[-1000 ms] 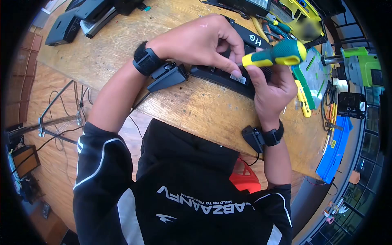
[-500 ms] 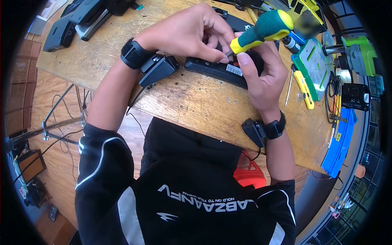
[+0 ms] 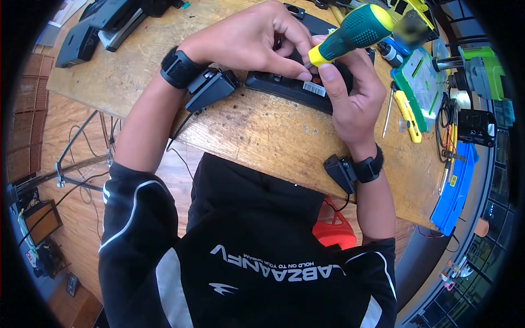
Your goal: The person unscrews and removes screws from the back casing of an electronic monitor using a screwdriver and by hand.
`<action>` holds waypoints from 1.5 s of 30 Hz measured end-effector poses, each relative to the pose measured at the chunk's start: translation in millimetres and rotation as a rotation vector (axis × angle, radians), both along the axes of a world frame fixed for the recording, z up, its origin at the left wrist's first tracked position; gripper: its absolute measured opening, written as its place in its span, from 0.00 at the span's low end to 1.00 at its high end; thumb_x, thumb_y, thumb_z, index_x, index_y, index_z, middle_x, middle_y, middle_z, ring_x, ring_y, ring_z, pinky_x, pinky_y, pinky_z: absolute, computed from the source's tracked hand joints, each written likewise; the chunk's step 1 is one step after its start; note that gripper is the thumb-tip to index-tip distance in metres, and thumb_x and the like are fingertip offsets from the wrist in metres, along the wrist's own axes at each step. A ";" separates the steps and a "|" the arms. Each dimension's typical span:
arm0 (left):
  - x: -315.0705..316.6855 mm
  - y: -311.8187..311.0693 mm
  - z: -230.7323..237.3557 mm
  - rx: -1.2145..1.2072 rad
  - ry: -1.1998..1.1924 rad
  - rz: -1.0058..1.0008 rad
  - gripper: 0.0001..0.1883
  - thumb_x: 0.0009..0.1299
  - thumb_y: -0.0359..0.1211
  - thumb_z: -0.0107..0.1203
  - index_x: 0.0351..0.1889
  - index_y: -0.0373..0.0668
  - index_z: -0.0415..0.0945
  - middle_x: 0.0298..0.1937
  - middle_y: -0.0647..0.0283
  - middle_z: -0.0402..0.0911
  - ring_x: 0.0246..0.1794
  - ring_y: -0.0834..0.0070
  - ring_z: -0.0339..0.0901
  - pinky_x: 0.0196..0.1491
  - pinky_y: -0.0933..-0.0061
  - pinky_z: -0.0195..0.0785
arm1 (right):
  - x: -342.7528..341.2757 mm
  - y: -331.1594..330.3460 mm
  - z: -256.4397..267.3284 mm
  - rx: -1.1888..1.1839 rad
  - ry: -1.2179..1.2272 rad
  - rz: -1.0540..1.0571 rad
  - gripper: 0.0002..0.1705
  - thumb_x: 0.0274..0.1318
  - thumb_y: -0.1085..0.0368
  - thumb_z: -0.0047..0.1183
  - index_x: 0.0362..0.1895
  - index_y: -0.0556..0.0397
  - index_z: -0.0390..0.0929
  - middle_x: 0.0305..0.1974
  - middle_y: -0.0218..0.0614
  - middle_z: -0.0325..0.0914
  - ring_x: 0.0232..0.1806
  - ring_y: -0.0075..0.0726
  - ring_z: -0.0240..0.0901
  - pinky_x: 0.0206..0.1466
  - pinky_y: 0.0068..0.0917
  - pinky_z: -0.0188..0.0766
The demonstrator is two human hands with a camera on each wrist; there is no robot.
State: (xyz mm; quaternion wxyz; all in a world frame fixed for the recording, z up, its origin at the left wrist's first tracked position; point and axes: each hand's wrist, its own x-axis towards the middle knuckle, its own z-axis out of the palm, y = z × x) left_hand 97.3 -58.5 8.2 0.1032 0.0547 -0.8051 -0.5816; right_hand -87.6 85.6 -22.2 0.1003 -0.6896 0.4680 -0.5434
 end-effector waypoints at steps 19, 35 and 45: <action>-3.3 2.0 -6.2 0.008 0.142 0.018 0.07 0.64 0.26 0.71 0.38 0.36 0.87 0.35 0.70 0.83 0.25 0.89 0.68 0.26 0.83 0.58 | -1.2 5.7 -7.6 0.126 -0.143 -0.035 0.15 0.58 0.63 0.68 0.46 0.58 0.84 0.42 0.35 0.82 0.43 0.29 0.77 0.49 0.26 0.72; -3.7 -1.7 -6.9 -0.077 0.161 -0.013 0.08 0.62 0.26 0.72 0.37 0.36 0.86 0.29 0.70 0.80 0.24 0.88 0.66 0.26 0.81 0.58 | 5.6 6.9 -2.5 0.098 -0.210 0.019 0.20 0.52 0.62 0.74 0.46 0.57 0.83 0.40 0.32 0.82 0.43 0.28 0.79 0.49 0.25 0.73; -1.4 0.0 6.8 -0.158 0.111 -0.021 0.05 0.62 0.25 0.70 0.33 0.36 0.85 0.27 0.72 0.77 0.23 0.87 0.65 0.26 0.81 0.57 | 1.6 7.8 -4.2 0.116 -0.153 -0.029 0.19 0.53 0.61 0.73 0.44 0.59 0.82 0.40 0.35 0.80 0.42 0.27 0.78 0.47 0.23 0.72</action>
